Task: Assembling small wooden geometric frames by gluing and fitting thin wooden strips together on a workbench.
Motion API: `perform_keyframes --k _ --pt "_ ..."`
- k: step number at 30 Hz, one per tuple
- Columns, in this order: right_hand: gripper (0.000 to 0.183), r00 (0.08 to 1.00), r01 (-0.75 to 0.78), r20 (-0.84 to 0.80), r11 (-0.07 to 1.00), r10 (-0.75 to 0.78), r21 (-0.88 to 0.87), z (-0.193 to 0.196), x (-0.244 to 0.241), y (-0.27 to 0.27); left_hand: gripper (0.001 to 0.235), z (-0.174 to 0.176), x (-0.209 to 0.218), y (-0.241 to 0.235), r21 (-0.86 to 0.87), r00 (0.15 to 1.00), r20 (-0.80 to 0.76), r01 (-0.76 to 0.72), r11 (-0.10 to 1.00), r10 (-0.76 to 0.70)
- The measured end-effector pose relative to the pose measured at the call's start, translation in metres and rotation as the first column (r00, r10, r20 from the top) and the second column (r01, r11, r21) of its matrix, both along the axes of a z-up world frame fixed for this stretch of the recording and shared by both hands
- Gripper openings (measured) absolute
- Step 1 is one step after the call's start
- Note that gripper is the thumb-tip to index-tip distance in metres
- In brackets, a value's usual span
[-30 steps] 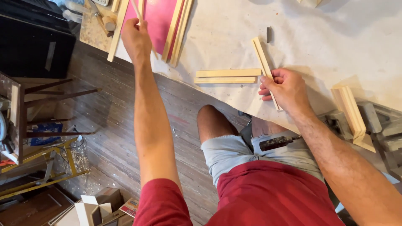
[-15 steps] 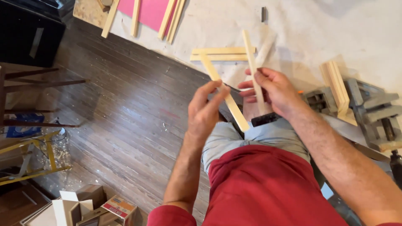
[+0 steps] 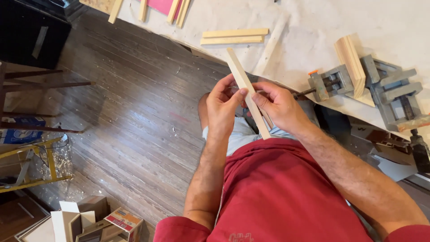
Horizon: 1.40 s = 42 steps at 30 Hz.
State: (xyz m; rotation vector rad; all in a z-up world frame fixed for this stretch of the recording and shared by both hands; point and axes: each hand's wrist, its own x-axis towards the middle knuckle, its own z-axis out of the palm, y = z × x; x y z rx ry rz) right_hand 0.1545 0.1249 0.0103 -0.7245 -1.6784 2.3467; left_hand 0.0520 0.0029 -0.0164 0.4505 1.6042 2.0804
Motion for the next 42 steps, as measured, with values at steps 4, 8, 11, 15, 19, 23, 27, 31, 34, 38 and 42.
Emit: perform_keyframes --k 4,8,11,15,19,23,27,31,34,38,42 --pt "0.031 0.997 0.074 -0.018 0.989 -0.072 0.129 -0.010 0.016 0.007 0.025 0.041 -0.003 -0.010 -0.023 0.895 -0.411 -0.199 0.980 0.172" --pt "0.041 0.993 0.069 -0.067 0.930 -0.099 -0.361 -0.025 0.025 0.004 0.013 0.062 0.009 -0.014 0.171 0.450 -0.870 -0.109 0.979 0.202" --pt "0.034 0.981 0.174 0.012 0.862 -0.191 -0.477 -0.011 0.023 -0.002 0.013 0.026 0.029 -0.006 -0.084 0.443 -0.890 0.068 0.994 -0.106" --pt "0.037 0.991 0.136 0.033 0.923 -0.133 -0.361 -0.030 0.030 0.001 0.022 0.043 0.037 -0.011 -0.261 0.389 -0.886 0.030 0.965 -0.252" --pt "0.036 0.995 -0.020 0.104 0.970 -0.005 0.243 0.023 0.030 -0.010 0.032 0.023 0.029 -0.018 -0.132 0.907 -0.382 0.134 0.982 -0.176" --pt "0.039 0.987 -0.147 0.129 0.872 0.097 0.467 0.023 0.033 -0.012 0.062 0.001 0.022 -0.023 0.087 0.980 -0.052 0.198 0.976 -0.194" --pt "0.042 0.982 -0.154 0.164 0.896 0.092 0.417 0.012 0.040 -0.017 0.086 0.013 0.020 -0.020 0.078 0.983 -0.053 0.177 0.981 -0.173" --pt "0.040 0.988 -0.133 0.131 0.866 0.080 0.481 0.019 0.040 -0.019 0.084 0.018 0.017 -0.016 0.055 0.987 -0.102 0.133 0.990 -0.127" --pt "0.041 0.986 -0.155 0.130 0.848 0.102 0.506 0.011 0.043 -0.015 0.079 0.021 0.016 -0.013 0.049 0.988 -0.085 0.130 0.990 -0.126" --pt "0.048 0.974 -0.217 0.169 0.814 0.148 0.538 0.010 0.051 -0.014 0.077 0.020 0.016 -0.013 0.011 0.988 -0.033 0.149 0.989 -0.149" --pt "0.050 0.969 -0.242 0.181 0.797 0.169 0.553 0.008 0.053 -0.011 0.072 0.020 0.017 -0.012 -0.007 0.991 -0.028 0.131 0.991 -0.132"
